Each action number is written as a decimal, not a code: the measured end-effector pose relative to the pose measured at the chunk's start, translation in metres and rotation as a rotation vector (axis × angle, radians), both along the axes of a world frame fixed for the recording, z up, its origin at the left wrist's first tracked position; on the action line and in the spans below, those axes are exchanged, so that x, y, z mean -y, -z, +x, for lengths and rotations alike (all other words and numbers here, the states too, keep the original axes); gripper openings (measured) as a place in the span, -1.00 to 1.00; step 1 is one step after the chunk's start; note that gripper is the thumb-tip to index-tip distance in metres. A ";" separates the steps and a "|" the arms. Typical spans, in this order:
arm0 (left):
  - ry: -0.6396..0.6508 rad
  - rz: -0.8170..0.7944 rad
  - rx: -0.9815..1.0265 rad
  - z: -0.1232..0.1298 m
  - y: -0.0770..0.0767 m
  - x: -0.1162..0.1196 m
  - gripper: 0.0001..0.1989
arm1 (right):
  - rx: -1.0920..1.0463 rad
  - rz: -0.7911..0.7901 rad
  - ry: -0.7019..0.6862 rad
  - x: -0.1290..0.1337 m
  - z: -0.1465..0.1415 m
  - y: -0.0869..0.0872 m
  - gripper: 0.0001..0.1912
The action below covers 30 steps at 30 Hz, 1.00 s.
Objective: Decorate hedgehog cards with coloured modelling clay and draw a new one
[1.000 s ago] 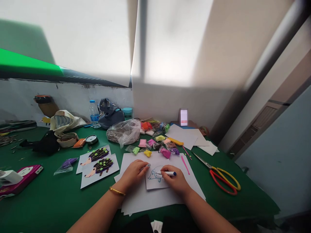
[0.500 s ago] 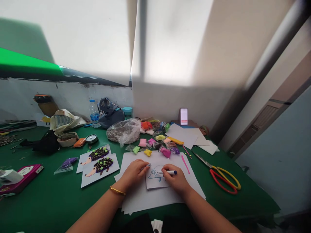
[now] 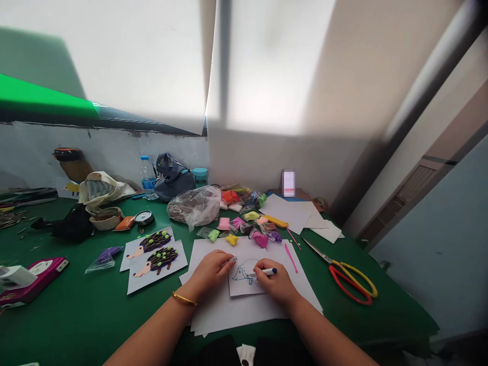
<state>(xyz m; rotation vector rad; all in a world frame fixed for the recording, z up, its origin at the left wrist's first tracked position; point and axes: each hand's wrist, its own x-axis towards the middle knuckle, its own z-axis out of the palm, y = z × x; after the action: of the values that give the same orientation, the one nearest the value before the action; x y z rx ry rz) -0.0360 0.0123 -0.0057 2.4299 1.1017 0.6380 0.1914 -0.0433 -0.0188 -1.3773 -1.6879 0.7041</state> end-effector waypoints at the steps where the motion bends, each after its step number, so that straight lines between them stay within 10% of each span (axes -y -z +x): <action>1: -0.001 -0.001 0.000 0.000 0.000 0.000 -0.66 | 0.000 0.000 -0.001 0.000 0.000 0.000 -0.81; 30: -0.004 -0.002 -0.003 0.000 0.000 -0.001 -0.63 | 0.010 -0.011 0.049 -0.002 -0.001 -0.001 -0.80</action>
<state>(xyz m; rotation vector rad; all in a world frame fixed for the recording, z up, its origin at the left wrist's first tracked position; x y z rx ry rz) -0.0358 0.0132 -0.0054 2.4281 1.1077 0.6346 0.1903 -0.0409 -0.0183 -1.4275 -1.6547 0.6809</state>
